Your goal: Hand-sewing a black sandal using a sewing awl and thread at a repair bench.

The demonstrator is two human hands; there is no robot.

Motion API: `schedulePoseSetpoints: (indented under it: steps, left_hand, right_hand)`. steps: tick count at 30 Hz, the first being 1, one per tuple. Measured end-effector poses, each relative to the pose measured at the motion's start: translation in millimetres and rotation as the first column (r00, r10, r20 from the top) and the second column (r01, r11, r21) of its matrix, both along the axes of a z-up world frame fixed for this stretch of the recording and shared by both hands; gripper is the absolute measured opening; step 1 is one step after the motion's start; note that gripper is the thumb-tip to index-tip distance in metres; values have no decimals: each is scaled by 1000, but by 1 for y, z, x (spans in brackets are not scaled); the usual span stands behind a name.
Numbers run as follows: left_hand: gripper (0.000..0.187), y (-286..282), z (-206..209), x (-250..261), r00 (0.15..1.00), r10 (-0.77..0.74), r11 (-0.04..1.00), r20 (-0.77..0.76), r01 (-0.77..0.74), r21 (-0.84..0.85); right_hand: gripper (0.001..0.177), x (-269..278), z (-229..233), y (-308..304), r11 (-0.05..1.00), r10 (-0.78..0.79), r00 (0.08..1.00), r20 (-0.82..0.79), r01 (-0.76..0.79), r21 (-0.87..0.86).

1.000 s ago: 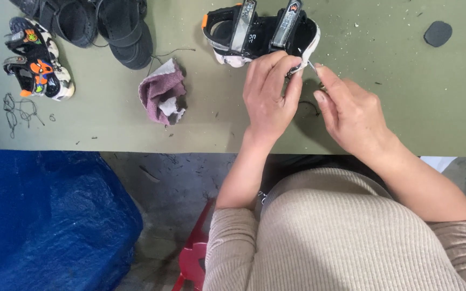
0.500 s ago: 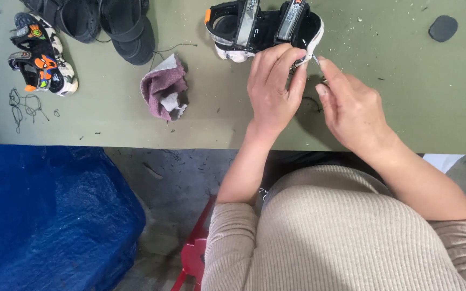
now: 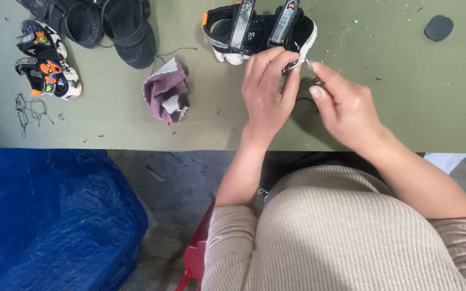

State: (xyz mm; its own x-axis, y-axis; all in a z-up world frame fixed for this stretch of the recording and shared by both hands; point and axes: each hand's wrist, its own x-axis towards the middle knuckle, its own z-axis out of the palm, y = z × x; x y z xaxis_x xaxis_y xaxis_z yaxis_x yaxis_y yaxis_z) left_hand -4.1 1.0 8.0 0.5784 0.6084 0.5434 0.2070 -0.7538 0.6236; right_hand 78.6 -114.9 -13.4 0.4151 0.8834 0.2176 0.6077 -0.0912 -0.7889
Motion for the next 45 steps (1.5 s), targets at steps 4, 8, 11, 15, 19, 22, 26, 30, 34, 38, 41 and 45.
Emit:
schedulePoseSetpoints:
  steps: [4, 8, 11, 15, 19, 22, 26, 30, 34, 38, 41, 45]
  left_hand:
    - [13, 1, 4, -6, 999, -34, 998, -29, 33, -50]
    - [10, 1, 6, -3, 1000, -23, 999, 14, 23, -42]
    - [12, 4, 5, -5, 1000, -25, 999, -19, 24, -47]
    - [18, 13, 25, -7, 990, -122, 983, 67, 130, -129]
    - [16, 16, 34, -11, 994, -66, 980, 86, 81, -182]
    - [19, 15, 30, -14, 995, -44, 979, 87, 60, -193]
    - [22, 10, 27, -12, 999, 37, 987, 26, -32, -155]
    - [34, 5, 19, -6, 986, 151, 988, -66, -153, -17]
    - [30, 6, 13, -1, 977, 207, 978, -56, -206, 27]
    - [23, 10, 12, 1, 987, 161, 975, 26, -163, 151]
    - [24, 11, 12, 1, 989, 118, 960, 86, -136, 245]
    - [14, 9, 17, -8, 991, -2, 985, 132, -21, 174]
  right_hand:
    - [31, 11, 28, 8, 986, 10, 270, -963, -165, -36]
    - [30, 2, 6, 4, 996, 93, 793, -602, -86, 40]
    - [32, 2, 17, 7, 995, 89, 882, -463, -63, 71]
    - [32, 11, 58, 19, 995, -5, 283, -959, -90, -32]
    - [33, 17, 72, 22, 998, 44, 29, -999, -53, 42]
    - [31, 20, 73, 24, 994, 96, -123, -988, -46, 103]
    - [31, 18, 73, 24, 988, 132, -167, -977, -59, 144]
    - [35, 13, 74, 25, 989, 130, -71, -989, -56, 135]
    - [36, 11, 70, 22, 986, 154, -64, -986, -47, 157]
    - [35, 7, 65, 18, 990, 138, 4, -990, -33, 137]
    - [34, 2, 61, 16, 993, 120, 145, -982, -33, 117]
    - [37, -5, 58, 13, 996, 80, 534, -842, -68, 52]
